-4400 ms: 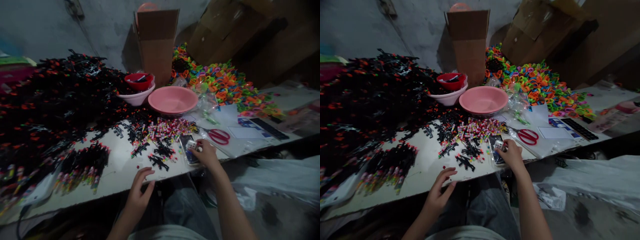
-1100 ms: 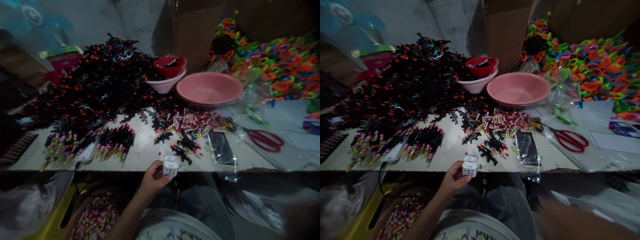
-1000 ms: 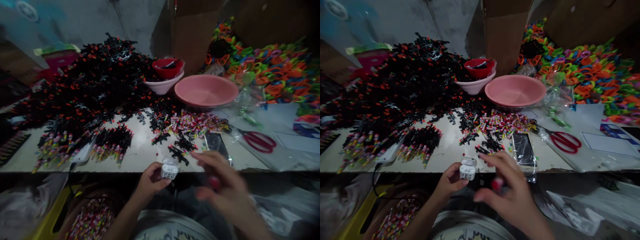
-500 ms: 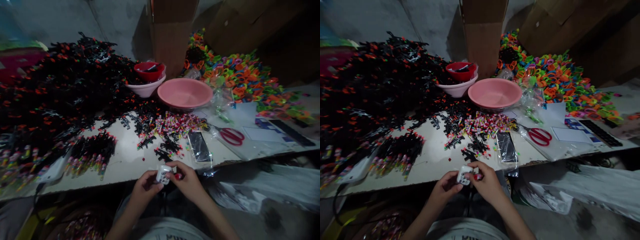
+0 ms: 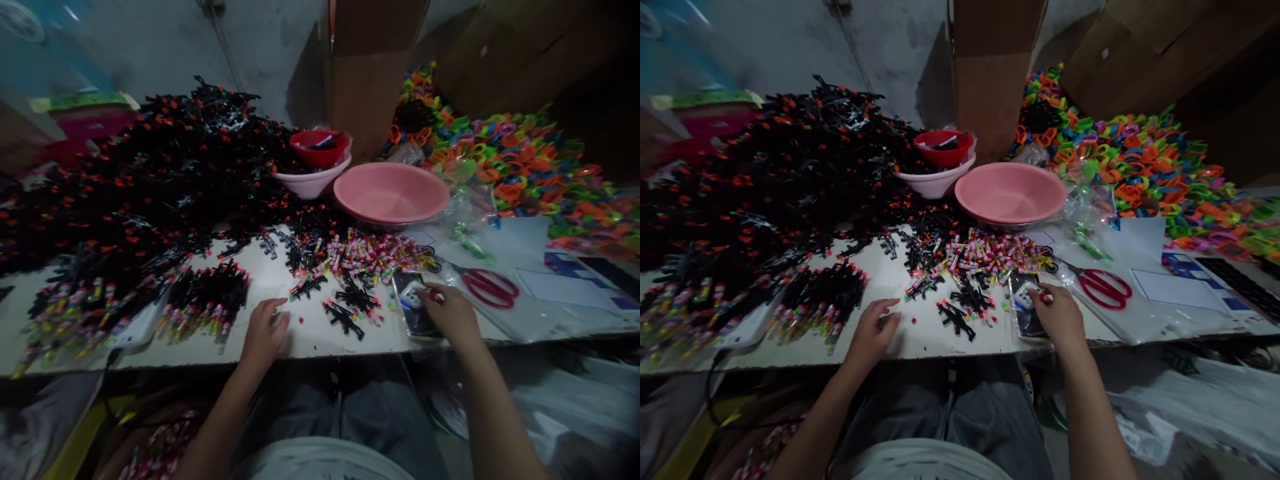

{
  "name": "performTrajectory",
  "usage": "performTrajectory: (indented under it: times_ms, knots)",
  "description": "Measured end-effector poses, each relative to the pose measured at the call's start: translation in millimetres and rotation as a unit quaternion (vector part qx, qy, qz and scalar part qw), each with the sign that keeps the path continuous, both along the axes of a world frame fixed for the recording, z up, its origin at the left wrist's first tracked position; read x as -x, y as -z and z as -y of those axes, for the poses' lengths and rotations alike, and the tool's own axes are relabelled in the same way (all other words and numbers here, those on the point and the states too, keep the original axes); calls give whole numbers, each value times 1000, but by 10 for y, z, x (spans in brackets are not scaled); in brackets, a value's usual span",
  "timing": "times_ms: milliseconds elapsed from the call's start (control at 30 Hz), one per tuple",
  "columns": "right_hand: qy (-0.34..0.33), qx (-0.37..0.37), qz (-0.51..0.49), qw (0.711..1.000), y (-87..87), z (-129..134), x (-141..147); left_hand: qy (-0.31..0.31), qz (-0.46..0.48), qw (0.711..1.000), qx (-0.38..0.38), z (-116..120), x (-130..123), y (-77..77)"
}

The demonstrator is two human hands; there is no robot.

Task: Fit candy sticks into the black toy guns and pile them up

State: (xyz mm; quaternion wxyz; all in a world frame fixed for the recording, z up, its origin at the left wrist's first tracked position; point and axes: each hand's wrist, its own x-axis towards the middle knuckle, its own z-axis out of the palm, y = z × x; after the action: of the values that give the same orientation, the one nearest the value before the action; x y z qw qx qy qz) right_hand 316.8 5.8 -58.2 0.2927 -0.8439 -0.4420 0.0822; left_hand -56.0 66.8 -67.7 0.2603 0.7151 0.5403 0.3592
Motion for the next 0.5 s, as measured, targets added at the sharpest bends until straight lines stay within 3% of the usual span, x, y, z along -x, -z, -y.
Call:
performTrajectory:
  times_ms: [133, 267, 500]
  knots:
    - [-13, -91, 43, 995, -112, 26, 300, 5, -90, 995, -49, -236, -156, -32]
    - [-131, -129, -17, 983, -185, 48, 754, 7, -182, 983, -30, -417, -395, -146]
    - [-269, -80, -61, 958, 65, 78, 1307, 29, -129, 990, 47, -484, -411, -65]
